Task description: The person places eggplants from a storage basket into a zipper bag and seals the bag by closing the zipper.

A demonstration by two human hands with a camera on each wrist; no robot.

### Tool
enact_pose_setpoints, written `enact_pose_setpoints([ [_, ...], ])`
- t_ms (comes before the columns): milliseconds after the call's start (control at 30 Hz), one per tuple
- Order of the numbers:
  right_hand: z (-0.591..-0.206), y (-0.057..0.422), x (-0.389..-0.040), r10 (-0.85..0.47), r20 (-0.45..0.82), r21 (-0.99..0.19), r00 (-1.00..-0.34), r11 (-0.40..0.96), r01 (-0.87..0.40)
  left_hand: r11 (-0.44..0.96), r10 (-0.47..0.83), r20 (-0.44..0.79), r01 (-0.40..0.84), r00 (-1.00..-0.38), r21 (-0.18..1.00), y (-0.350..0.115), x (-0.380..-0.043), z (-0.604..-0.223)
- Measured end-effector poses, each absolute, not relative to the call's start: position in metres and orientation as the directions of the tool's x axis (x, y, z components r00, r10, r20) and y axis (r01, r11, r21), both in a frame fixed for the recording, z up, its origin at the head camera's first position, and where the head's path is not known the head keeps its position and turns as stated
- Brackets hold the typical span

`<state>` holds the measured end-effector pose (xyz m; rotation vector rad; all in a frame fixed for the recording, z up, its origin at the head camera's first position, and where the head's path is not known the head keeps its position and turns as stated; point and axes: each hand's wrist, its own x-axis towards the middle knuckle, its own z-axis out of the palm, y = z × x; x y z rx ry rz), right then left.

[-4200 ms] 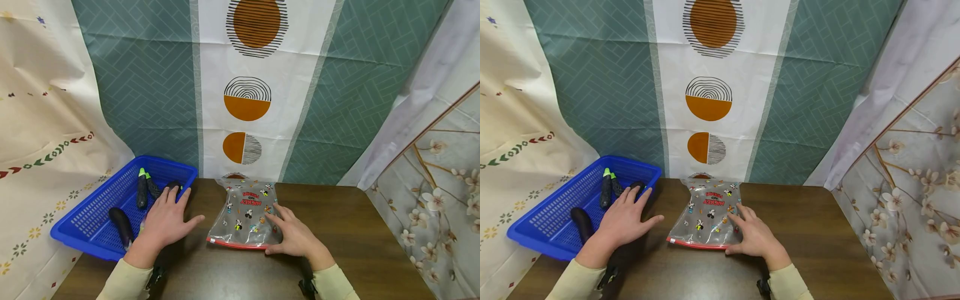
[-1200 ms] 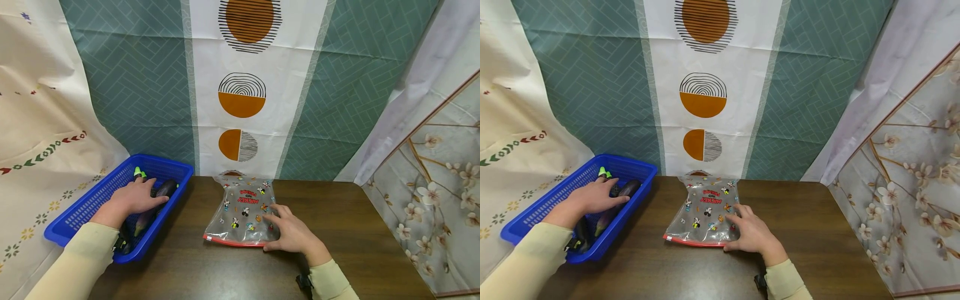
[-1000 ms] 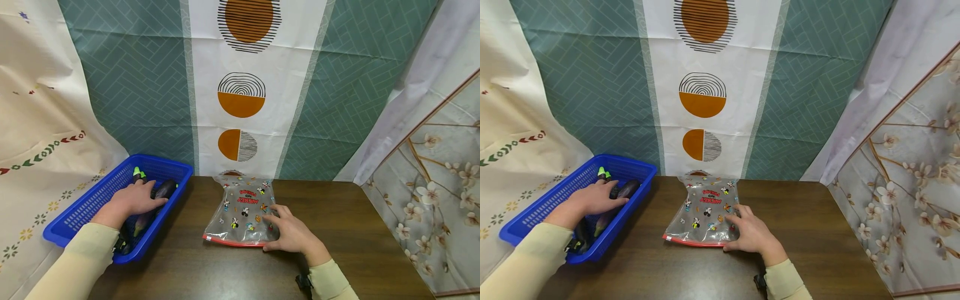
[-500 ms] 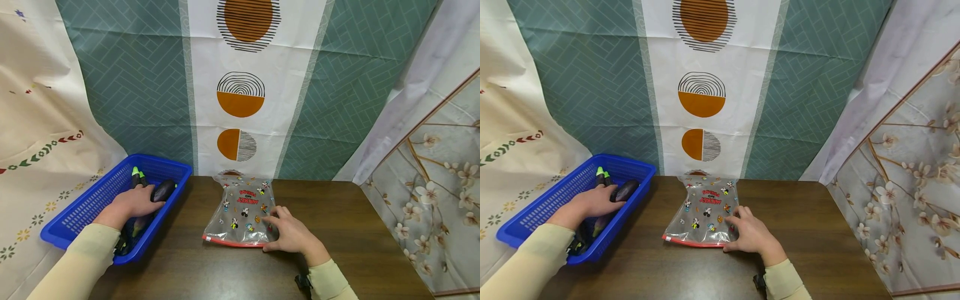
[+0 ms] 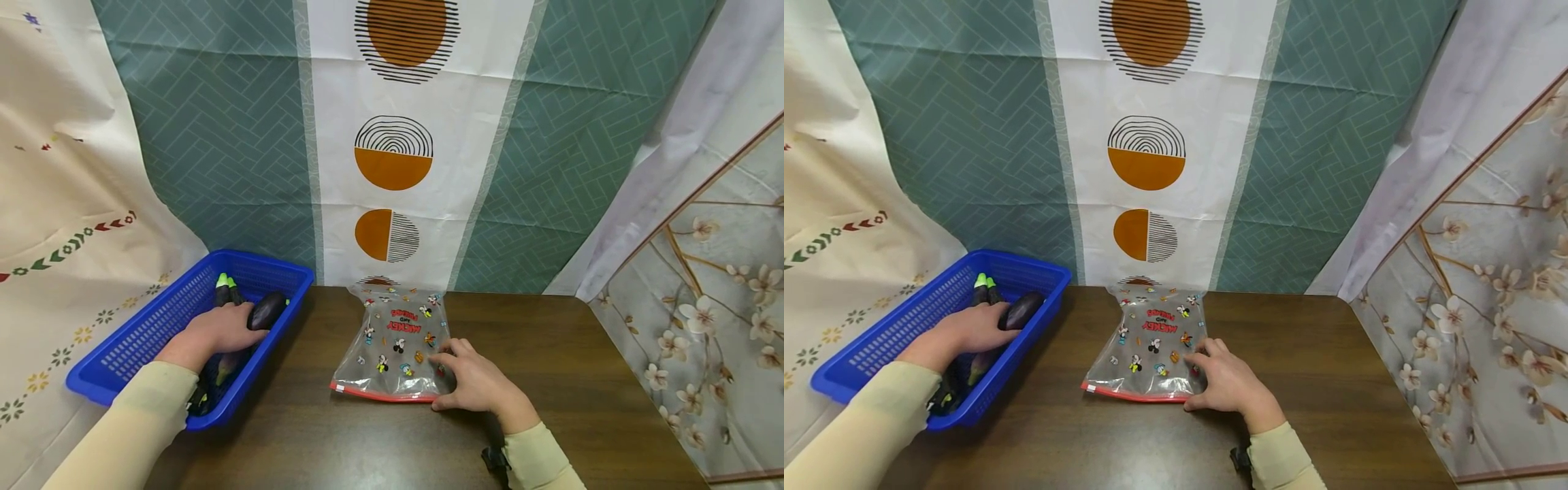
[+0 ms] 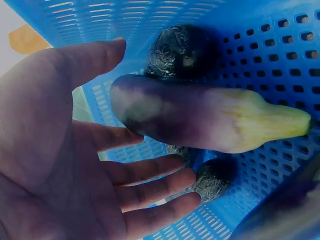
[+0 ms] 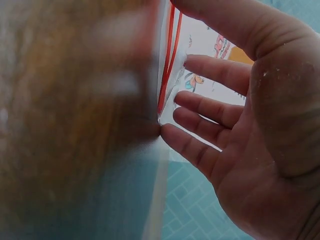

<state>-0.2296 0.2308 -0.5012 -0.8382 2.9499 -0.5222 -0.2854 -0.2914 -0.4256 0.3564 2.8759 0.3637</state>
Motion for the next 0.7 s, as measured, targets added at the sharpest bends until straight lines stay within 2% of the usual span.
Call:
enact_pose_setpoints([
  [367, -0.503, 0.232, -0.233, -0.536, 0.064, -0.345, -0.841, 0.779, -0.523, 0.937, 0.278, -0.182, 0.225, -0.943, 0.267, -0.290, -0.287, -0.430],
  [700, -0.511, 0.238, -0.239, -0.545, 0.075, -0.392, -0.835, 0.754, -0.527, 0.945, 0.263, -0.243, 0.199, -0.934, 0.258, -0.288, -0.288, -0.428],
])
